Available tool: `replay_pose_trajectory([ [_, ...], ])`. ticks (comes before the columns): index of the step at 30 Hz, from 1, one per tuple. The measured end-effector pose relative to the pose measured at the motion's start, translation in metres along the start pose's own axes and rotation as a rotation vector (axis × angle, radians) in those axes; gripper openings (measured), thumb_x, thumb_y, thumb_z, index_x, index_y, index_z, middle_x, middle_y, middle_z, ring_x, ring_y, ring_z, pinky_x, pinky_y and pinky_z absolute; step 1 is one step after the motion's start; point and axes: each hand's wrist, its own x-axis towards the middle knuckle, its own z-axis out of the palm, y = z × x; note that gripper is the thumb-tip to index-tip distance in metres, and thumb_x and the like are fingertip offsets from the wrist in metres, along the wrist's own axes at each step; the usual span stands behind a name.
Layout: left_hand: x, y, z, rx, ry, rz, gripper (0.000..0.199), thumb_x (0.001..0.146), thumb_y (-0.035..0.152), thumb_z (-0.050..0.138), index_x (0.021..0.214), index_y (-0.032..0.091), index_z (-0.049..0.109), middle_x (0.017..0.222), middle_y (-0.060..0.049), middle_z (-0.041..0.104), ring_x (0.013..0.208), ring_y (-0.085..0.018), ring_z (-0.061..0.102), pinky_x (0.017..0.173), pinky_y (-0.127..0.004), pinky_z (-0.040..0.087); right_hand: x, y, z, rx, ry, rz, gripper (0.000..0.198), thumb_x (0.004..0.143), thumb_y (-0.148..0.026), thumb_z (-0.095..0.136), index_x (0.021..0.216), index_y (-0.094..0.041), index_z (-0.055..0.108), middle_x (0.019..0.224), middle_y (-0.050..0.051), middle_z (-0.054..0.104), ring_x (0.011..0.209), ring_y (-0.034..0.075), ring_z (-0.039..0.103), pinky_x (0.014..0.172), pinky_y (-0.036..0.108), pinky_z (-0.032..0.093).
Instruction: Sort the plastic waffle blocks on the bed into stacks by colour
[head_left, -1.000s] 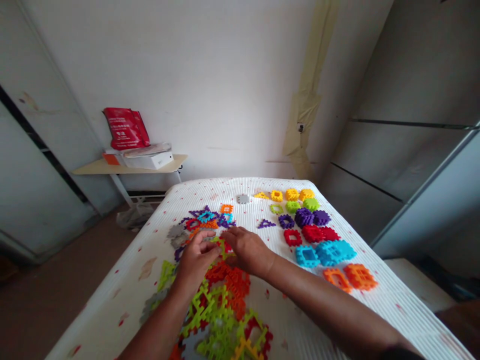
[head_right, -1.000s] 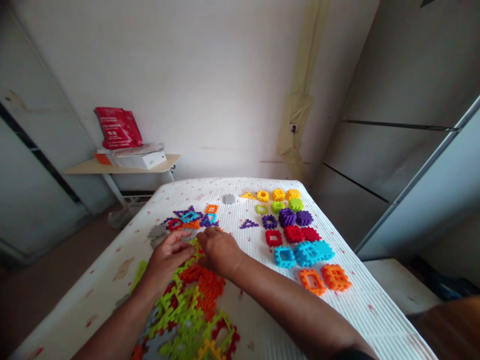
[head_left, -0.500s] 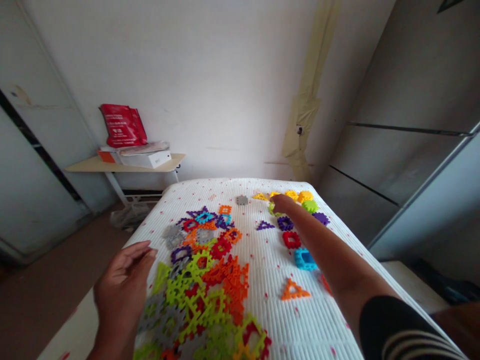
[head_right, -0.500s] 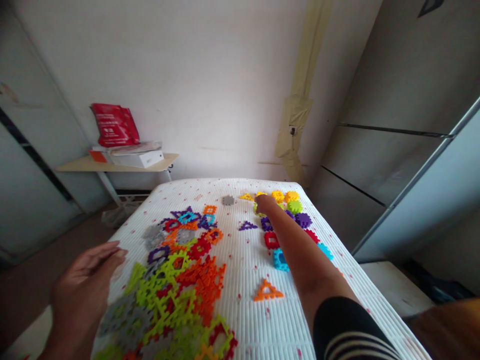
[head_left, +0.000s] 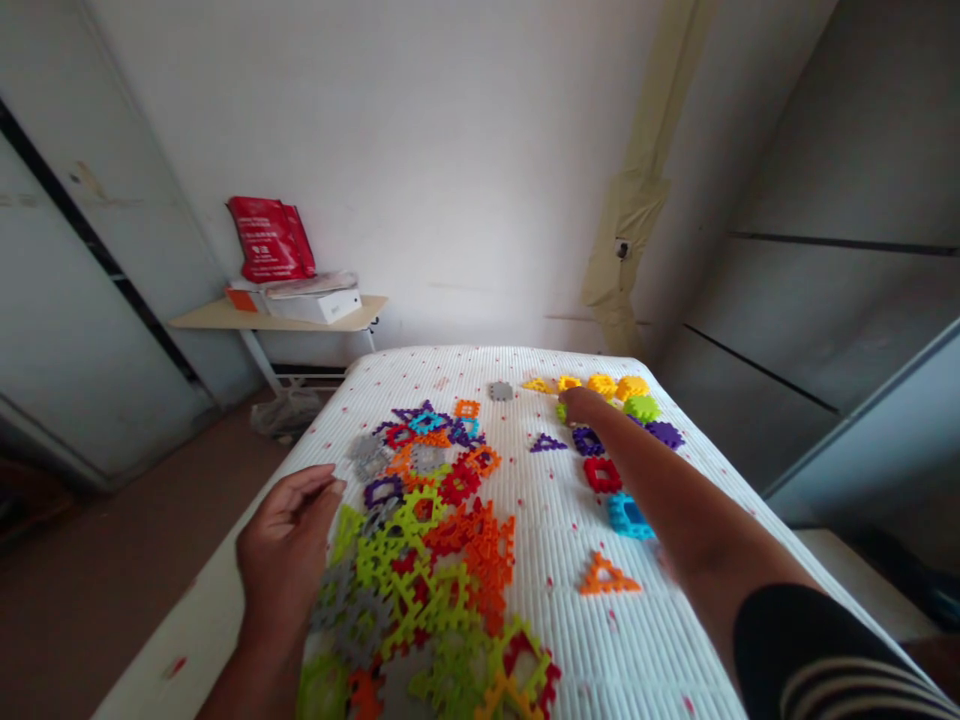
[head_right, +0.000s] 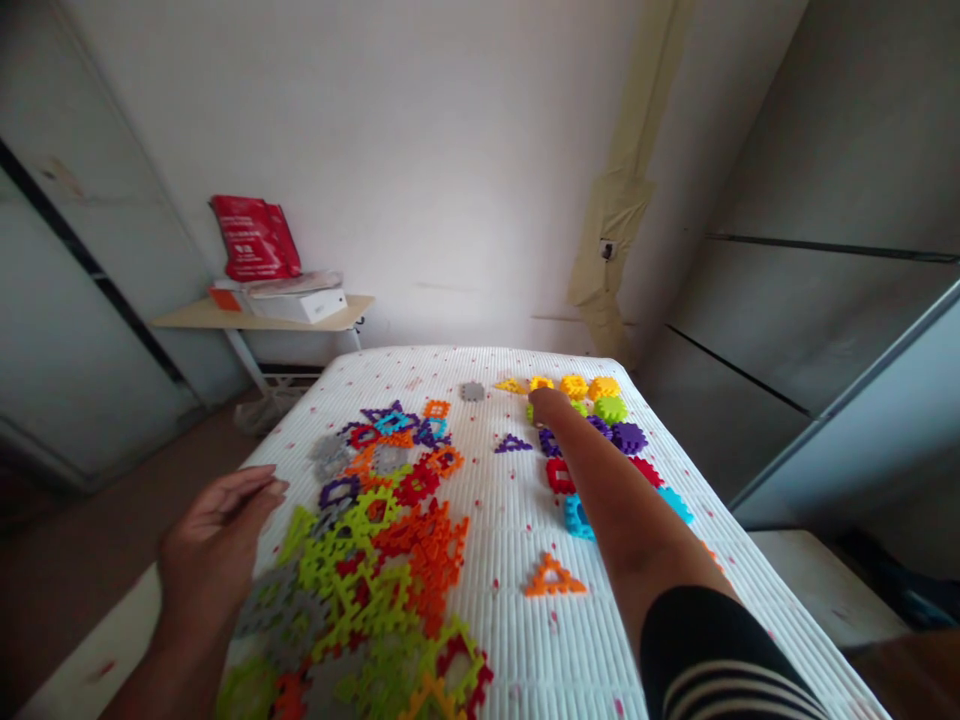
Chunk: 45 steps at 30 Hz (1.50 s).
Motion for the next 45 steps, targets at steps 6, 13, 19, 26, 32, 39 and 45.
replay_pose_trajectory([
  [6, -0.001, 0.001, 0.003, 0.097, -0.049, 0.038, 0.029, 0.068, 0.037, 0.065, 0.089, 0.018, 0.064, 0.082, -0.002, 0.067, 0.075, -0.016, 0.061, 0.074, -0.027, 0.048, 0.007, -0.001, 0.005, -0.009, -0.007, -0.016, 0.032, 0.09, -0.033, 0.055, 0.117, -0.016, 0.053, 0.117, 0.008, 0.055, 0.099, 0.021, 0.057, 0.082, 0.041, 0.05],
  [13, -0.004, -0.005, 0.011, 0.433, -0.386, 0.221, 0.018, 0.073, 0.03, 0.055, 0.081, 0.021, 0.069, 0.082, -0.003, 0.07, 0.079, -0.019, 0.063, 0.078, -0.03, 0.047, 0.0, -0.009, -0.007, -0.002, 0.021, -0.035, 0.032, 0.09, -0.033, 0.055, 0.116, -0.016, 0.054, 0.116, 0.008, 0.056, 0.098, 0.02, 0.058, 0.082, 0.041, 0.05],
  [19, -0.013, -0.002, 0.027, 0.878, -0.543, 0.477, 0.025, 0.074, 0.029, 0.057, 0.096, 0.025, 0.07, 0.104, -0.006, 0.066, 0.1, -0.025, 0.054, 0.086, -0.038, 0.04, -0.038, -0.037, -0.028, 0.033, 0.2, -0.14, 0.04, 0.081, -0.017, 0.06, 0.121, -0.014, 0.054, 0.118, 0.015, 0.059, 0.108, 0.026, 0.056, 0.087, 0.038, 0.046],
  [26, -0.025, 0.002, 0.041, 1.104, -0.557, 0.479, 0.019, 0.076, 0.02, 0.054, 0.089, 0.023, 0.067, 0.097, -0.007, 0.065, 0.098, -0.025, 0.052, 0.081, -0.039, 0.036, -0.12, -0.083, -0.026, 0.123, 0.332, -0.403, 0.04, 0.083, -0.025, 0.057, 0.122, -0.02, 0.053, 0.113, 0.01, 0.063, 0.097, 0.023, 0.061, 0.081, 0.032, 0.046],
  [32, -0.021, 0.003, 0.037, 0.956, -0.476, 0.542, 0.012, 0.076, 0.023, 0.055, 0.082, 0.022, 0.066, 0.088, -0.006, 0.068, 0.09, -0.024, 0.056, 0.08, -0.036, 0.038, -0.165, -0.102, -0.016, 0.202, 0.343, -0.53, 0.033, 0.083, -0.024, 0.056, 0.116, -0.019, 0.056, 0.105, 0.01, 0.065, 0.093, 0.023, 0.063, 0.075, 0.032, 0.047],
  [39, -0.025, 0.001, 0.034, 0.448, -0.395, 0.225, 0.021, 0.068, 0.038, 0.062, 0.059, 0.021, 0.056, 0.058, 0.003, 0.058, 0.058, -0.015, 0.053, 0.058, -0.024, 0.04, -0.181, -0.117, -0.015, 0.383, 0.416, -0.584, 0.023, 0.086, -0.024, 0.052, 0.108, -0.018, 0.057, 0.099, 0.008, 0.065, 0.092, 0.02, 0.062, 0.077, 0.029, 0.047],
  [45, -0.036, 0.017, 0.038, 0.16, -0.515, -0.061, 0.032, 0.063, 0.047, 0.067, 0.056, 0.018, 0.054, 0.051, 0.006, 0.043, 0.049, -0.01, 0.039, 0.049, -0.021, 0.031, -0.183, -0.144, -0.015, 0.515, 0.581, -0.657, 0.05, 0.08, -0.036, 0.061, 0.123, -0.014, 0.047, 0.118, 0.013, 0.057, 0.108, 0.024, 0.053, 0.086, 0.034, 0.046],
])
